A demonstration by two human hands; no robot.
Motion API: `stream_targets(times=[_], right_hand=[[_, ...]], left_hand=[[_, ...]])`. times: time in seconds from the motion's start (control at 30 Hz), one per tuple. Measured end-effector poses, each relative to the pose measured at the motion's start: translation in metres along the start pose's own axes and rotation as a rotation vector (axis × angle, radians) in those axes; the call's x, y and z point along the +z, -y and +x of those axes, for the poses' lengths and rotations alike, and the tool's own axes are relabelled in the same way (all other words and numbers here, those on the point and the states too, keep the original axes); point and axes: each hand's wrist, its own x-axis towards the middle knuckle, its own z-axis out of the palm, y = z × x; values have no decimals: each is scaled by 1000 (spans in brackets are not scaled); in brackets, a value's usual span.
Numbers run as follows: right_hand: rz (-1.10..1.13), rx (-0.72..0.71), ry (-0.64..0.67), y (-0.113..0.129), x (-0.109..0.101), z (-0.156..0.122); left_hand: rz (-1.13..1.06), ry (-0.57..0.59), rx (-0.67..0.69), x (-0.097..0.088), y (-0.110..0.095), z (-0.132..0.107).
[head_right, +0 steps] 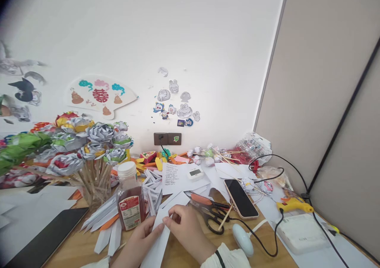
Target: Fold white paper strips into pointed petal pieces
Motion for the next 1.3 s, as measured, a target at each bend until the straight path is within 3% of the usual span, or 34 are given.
stream_targets(times=[0.17,0.53,1.3], right_hand=[[-59,-21,7,-3,-1,0],[88,59,56,-21,1,3],[106,85,70,-21,-1,3]], left_hand=[[21,4,2,0,2,1],[13,22,1,0,1,1],[11,25,1,0,1,0]])
